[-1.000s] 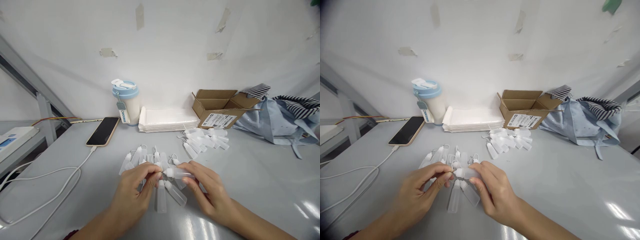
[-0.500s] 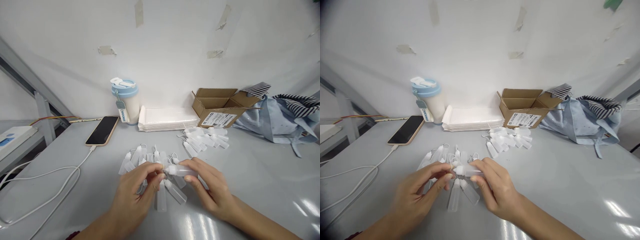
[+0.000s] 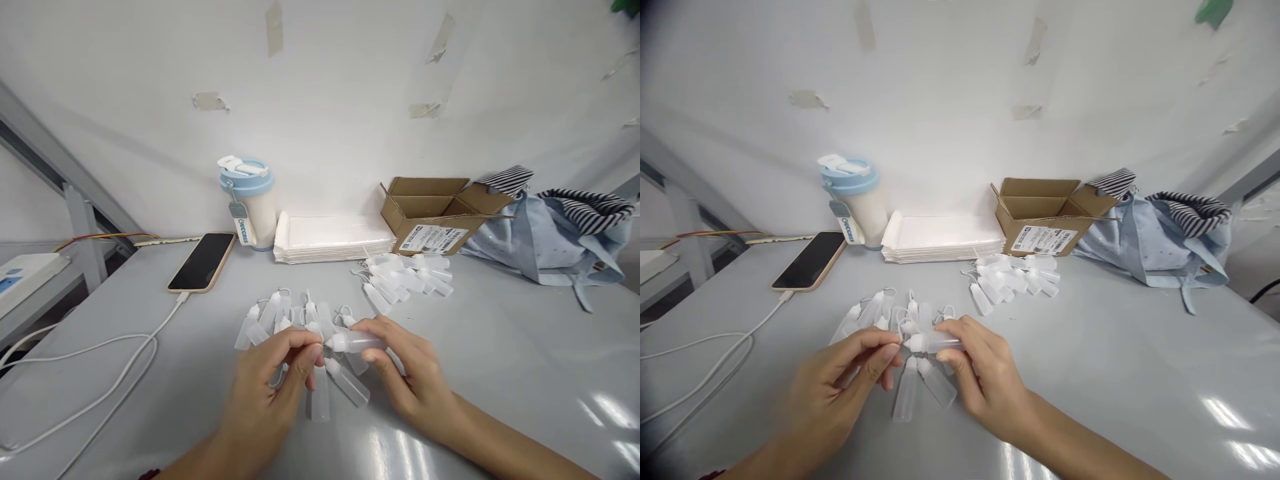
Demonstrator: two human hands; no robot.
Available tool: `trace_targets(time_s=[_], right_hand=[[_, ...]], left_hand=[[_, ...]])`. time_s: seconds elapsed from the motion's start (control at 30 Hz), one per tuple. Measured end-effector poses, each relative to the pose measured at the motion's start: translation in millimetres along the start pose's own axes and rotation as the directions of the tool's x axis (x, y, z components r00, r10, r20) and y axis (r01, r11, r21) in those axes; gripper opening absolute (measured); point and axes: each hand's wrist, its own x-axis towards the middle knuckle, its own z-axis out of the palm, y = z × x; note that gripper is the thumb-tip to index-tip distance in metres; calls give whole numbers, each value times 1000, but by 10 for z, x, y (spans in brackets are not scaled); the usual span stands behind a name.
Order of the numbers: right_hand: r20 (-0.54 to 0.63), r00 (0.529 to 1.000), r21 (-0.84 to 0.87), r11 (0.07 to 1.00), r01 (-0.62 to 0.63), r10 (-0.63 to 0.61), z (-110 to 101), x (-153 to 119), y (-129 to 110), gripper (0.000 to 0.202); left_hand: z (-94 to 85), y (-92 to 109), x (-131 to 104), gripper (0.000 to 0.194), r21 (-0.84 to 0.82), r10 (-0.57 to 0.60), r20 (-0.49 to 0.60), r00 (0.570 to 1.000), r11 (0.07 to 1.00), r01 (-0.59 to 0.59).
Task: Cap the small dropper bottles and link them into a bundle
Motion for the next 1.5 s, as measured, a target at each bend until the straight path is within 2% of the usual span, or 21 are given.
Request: trace_targets(time_s=[0.1,0.2,0.23,0.37,0.47,0.57,0.67,0.77,0.83,1.0,1.1,1.17,1.23,1.33,1.4,1.5], right_hand=[[-8,1000,-22,1000,9,-9,24,6,20,17],[4,1000,-123,992,25,-25,0,48,68,17],[1,1000,-171,985,14,-14,-15,66,96,19],[-39,996,-378,921,-88,79,-72,122,267,23],[-1,986,-476,868,-145,165,-73,124,398,22],[61,971,-521,837,-166,230,-46,108,467,22],[85,964,-551,818,-164,251,-30,96,477,22],[94,964,-565,811,-155,250,-42,92,471,21],[98,960,-549,818,-169,264,-55,91,470,24],[36,956,-347,901,-261,291,-87,116,431,23],[-27,944,-113,937,-330,329,-125,158,335,16],[-35,923,73,922,-381,384,-157,187,255,11],[26,897,266,862,-432,442,-186,206,189,7],[174,850,495,702,-512,498,-203,211,145,8],[229,836,578,621,-529,499,-194,203,144,8],[261,826,617,572,-541,500,-169,188,147,8]], left_hand=[[-5,12,10,20,67,-5,11,1000,998,4],[-80,21,72,19,163,20,27,999,986,-24],[-116,23,98,19,184,23,7,1000,983,-24],[-249,-4,190,17,206,-11,-198,980,977,52],[-295,-62,244,17,271,3,-266,964,960,72],[-299,-111,287,18,406,79,-191,978,914,5],[-297,-114,308,22,449,23,-57,998,894,5],[-304,-94,311,25,415,-92,-71,993,903,113],[-308,-88,309,27,395,-109,-108,988,907,143],[-281,-106,276,27,367,-90,-95,991,923,119],[-243,-111,244,27,346,-89,-63,994,932,105],[-219,-104,230,27,328,-98,-38,994,939,105],[-201,-94,227,27,302,-114,-2,993,947,110],[-190,-81,235,29,255,-137,58,989,960,119],[-193,-74,239,31,229,-143,93,985,966,119],[-200,-65,231,28,213,-141,132,981,971,111]])
